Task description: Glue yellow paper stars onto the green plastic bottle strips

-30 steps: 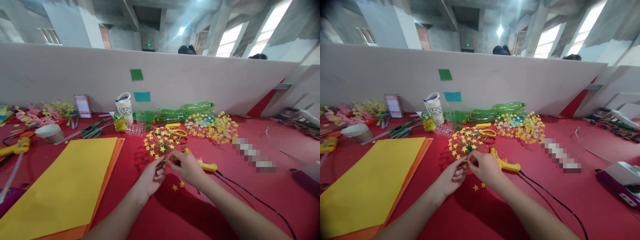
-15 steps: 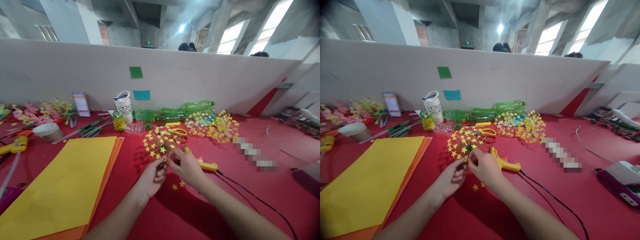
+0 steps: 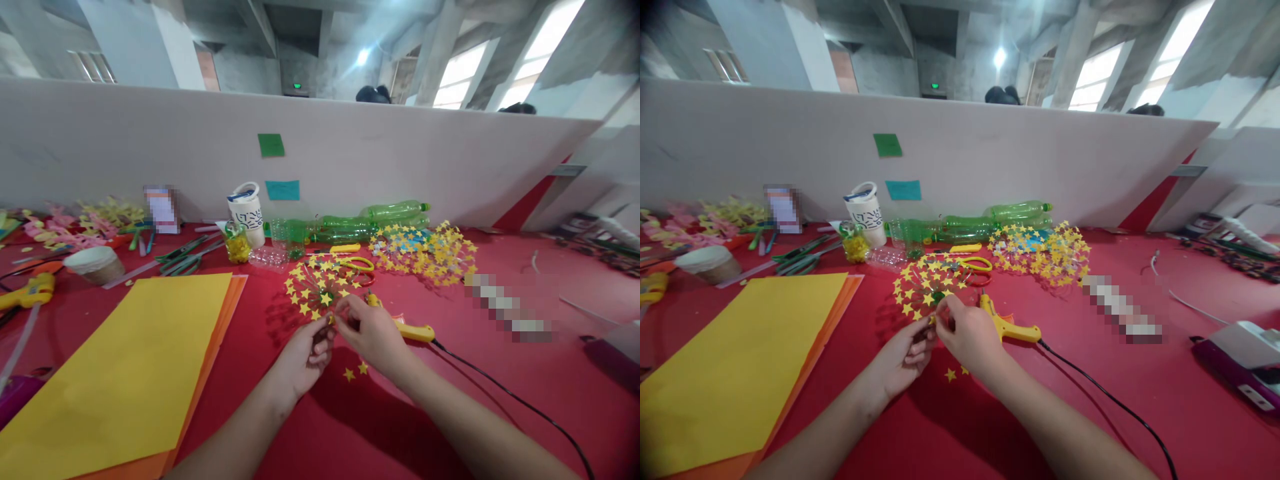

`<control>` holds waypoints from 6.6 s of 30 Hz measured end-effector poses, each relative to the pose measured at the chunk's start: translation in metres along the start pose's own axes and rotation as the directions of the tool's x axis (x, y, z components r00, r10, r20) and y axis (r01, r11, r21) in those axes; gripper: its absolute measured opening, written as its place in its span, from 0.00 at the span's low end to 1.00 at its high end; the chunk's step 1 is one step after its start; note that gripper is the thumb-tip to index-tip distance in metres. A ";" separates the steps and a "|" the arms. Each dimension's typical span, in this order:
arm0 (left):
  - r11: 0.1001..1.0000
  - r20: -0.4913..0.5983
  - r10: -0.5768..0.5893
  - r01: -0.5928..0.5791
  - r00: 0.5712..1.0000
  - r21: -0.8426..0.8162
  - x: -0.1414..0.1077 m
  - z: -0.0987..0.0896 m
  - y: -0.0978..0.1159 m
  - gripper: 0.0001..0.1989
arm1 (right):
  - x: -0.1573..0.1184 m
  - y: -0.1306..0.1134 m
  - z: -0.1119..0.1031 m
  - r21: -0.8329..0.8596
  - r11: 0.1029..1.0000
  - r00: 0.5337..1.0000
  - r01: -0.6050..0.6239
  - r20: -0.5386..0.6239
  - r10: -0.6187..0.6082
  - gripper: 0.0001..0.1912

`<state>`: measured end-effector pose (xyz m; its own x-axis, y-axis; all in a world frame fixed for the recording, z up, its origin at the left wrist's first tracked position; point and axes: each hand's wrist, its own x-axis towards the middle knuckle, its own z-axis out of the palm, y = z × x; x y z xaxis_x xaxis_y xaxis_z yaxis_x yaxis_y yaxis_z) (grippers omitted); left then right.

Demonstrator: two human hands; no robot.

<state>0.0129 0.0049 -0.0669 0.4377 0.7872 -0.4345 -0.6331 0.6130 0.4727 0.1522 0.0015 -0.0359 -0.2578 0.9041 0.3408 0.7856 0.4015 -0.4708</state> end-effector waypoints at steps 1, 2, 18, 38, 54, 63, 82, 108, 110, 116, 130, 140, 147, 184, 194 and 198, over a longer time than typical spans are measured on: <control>1.000 0.002 -0.002 0.002 1.000 -0.003 0.000 0.000 0.000 0.09 | -0.002 0.001 -0.001 -0.014 1.000 1.000 0.022 -0.013 -0.022 0.06; 1.000 0.006 -0.003 0.003 1.000 -0.005 -0.001 0.000 0.001 0.08 | -0.004 0.003 -0.001 -0.031 0.998 0.998 0.062 -0.022 -0.062 0.07; 1.000 0.024 -0.018 0.018 1.000 -0.013 0.001 -0.005 0.000 0.10 | -0.014 0.015 -0.001 -0.294 0.846 0.893 0.446 0.086 -0.441 0.13; 1.000 -0.001 0.010 -0.010 1.000 -0.021 0.001 -0.006 0.002 0.11 | -0.014 0.021 -0.010 -0.178 0.919 0.929 0.351 -0.056 -0.365 0.13; 0.910 0.025 0.100 -0.102 0.995 0.401 -0.009 -0.004 -0.005 0.05 | -0.031 0.025 -0.044 -0.328 0.832 0.835 0.448 0.486 -0.259 0.06; 0.804 0.096 0.041 -0.089 0.995 0.588 -0.015 -0.002 -0.009 0.05 | -0.055 0.036 -0.013 -0.344 0.747 0.789 0.570 0.484 -0.379 0.08; 0.323 0.218 0.291 -0.310 0.932 0.894 -0.025 0.018 -0.022 0.06 | -0.039 0.029 -0.012 0.579 0.784 0.967 -0.224 0.231 0.106 0.06; 0.337 0.190 0.325 -0.301 0.927 0.892 -0.025 0.016 -0.022 0.05 | -0.035 0.084 -0.056 -0.380 0.924 0.964 0.037 0.258 0.068 0.18; 0.331 0.208 0.317 -0.313 0.926 0.890 -0.026 0.017 -0.022 0.05 | -0.035 0.088 -0.051 -0.432 0.902 0.952 0.021 0.284 0.113 0.18; 0.424 0.276 0.298 -0.386 0.914 0.820 -0.028 0.019 -0.019 0.06 | -0.036 0.088 -0.047 -0.451 0.891 0.950 -0.052 0.254 0.184 0.18; 0.811 0.424 -0.062 -0.202 0.904 0.550 -0.053 0.041 -0.026 0.03 | -0.036 0.027 -0.034 0.259 0.966 0.986 0.015 -0.164 0.029 0.21; 0.836 0.289 -0.018 -0.144 0.957 0.529 -0.053 0.038 -0.024 0.01 | -0.040 0.020 -0.022 0.233 0.970 0.970 0.069 -0.242 -0.010 0.21; 0.978 0.458 -0.104 0.006 0.883 0.210 -0.052 0.027 -0.015 0.02 | -0.044 0.014 -0.017 0.353 0.931 0.974 0.091 -0.226 -0.010 0.18; 0.041 0.314 0.773 -0.537 0.551 0.842 -0.045 0.022 0.013 0.05 | -0.062 0.016 -0.032 0.701 0.709 0.997 -0.078 0.044 0.066 0.10; 0.044 0.307 0.780 -0.537 0.546 0.842 -0.046 0.022 0.013 0.05 | -0.059 0.017 -0.027 0.708 0.697 0.993 -0.112 0.056 0.102 0.12; 0.059 0.295 0.782 -0.538 0.548 0.841 -0.045 0.023 0.012 0.05 | -0.060 0.021 -0.024 0.697 0.709 0.994 -0.111 0.066 0.091 0.13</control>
<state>-0.0003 -0.0216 -0.0238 -0.0669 0.9313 0.3581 0.2641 -0.3296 0.9064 0.1978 -0.0475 -0.0468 -0.2214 0.9447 0.2419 0.1935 0.2857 -0.9386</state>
